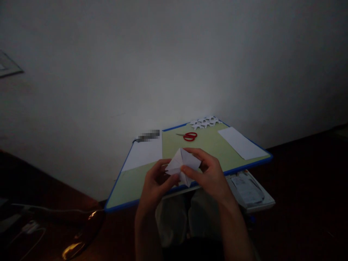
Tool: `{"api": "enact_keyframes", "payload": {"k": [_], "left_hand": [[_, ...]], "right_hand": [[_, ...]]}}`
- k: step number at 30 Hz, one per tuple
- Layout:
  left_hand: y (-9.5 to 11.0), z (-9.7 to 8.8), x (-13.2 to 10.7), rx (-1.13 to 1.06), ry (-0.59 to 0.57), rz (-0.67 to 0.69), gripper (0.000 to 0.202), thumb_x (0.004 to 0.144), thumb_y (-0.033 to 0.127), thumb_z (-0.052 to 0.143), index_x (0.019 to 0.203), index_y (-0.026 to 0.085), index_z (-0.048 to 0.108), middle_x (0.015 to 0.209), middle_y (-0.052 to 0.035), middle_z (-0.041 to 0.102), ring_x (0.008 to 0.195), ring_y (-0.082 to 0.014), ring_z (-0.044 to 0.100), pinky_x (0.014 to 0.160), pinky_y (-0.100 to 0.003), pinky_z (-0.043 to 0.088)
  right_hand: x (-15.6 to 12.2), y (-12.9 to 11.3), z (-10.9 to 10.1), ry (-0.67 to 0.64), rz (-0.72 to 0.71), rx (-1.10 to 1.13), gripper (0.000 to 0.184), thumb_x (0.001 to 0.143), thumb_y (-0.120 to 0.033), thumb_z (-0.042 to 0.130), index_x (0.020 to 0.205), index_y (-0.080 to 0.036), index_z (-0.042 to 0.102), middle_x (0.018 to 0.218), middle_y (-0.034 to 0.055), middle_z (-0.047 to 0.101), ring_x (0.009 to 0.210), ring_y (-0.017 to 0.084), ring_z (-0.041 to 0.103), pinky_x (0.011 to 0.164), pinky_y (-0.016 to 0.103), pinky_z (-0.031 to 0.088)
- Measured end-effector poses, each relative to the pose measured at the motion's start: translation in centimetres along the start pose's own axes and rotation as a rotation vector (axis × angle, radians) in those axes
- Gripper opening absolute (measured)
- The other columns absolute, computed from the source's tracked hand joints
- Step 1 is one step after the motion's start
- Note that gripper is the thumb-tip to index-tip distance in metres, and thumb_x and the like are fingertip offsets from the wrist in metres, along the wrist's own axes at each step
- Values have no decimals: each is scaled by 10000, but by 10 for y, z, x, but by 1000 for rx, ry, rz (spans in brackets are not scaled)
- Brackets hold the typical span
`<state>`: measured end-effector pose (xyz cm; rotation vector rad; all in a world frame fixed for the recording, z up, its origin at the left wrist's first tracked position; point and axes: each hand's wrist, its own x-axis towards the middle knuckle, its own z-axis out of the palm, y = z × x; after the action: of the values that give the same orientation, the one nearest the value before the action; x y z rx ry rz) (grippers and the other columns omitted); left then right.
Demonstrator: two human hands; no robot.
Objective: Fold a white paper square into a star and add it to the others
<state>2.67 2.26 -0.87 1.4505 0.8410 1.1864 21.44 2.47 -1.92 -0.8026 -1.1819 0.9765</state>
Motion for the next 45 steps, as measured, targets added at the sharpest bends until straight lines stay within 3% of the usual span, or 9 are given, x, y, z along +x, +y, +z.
{"api": "enact_keyframes", "payload": {"k": [5,9,14,18,26,33,37,42,45], "left_hand": [[-6,14,9,-85,104,37,215,837,301,855,889,138,725,745,-5,704,604,-107,625,557,-203,528],[-6,23,9,-109,177,71,206,818,311,841,850,141,730,744,-5,692,567,-97,557,472,-192,462],[0,28,6,-50,238,40,172,773,294,815,809,133,765,735,-24,729,557,-103,566,504,-205,457],[8,31,4,9,265,-8,160,739,285,771,780,130,779,700,-29,732,548,-123,590,518,-224,464],[12,25,3,95,188,-17,136,735,257,696,750,148,776,666,-17,703,571,-134,585,558,-235,471],[8,13,0,104,61,34,120,789,235,672,736,149,736,619,7,623,606,-128,543,597,-227,415],[7,9,-2,102,61,20,109,789,227,693,725,142,714,618,12,608,595,-114,507,581,-217,387],[7,8,-2,42,85,11,202,824,304,766,915,124,773,642,-12,671,623,-145,586,624,-242,462],[5,8,-1,26,111,32,210,838,330,789,908,132,777,643,-21,694,636,-155,615,644,-253,488]], "right_hand": [[4,5,12,93,19,75,489,717,-357,958,1152,-232,773,1050,65,836,811,227,766,677,312,617],[3,3,14,108,7,72,483,696,-390,973,1106,-228,777,1012,67,839,776,222,765,650,302,611],[0,1,14,109,15,54,506,641,-358,1000,1082,-216,796,976,64,836,769,218,768,650,293,613],[-2,3,14,105,-14,-3,462,709,-358,951,1122,-221,798,1068,79,835,866,244,785,714,327,639],[-2,4,11,127,27,-2,532,686,-380,955,1172,-244,787,1078,88,844,791,258,786,638,344,631],[-1,8,8,126,28,19,563,686,-430,966,1183,-227,797,1146,106,836,866,265,788,699,344,639],[-1,9,9,118,18,32,540,697,-414,965,1178,-238,796,1144,93,836,904,264,787,725,344,640],[0,5,8,144,22,39,532,687,-413,971,1153,-233,790,1075,86,847,855,257,793,715,344,645],[1,3,8,164,27,47,526,696,-419,963,1152,-227,782,1007,81,851,796,250,791,670,335,640]]}}
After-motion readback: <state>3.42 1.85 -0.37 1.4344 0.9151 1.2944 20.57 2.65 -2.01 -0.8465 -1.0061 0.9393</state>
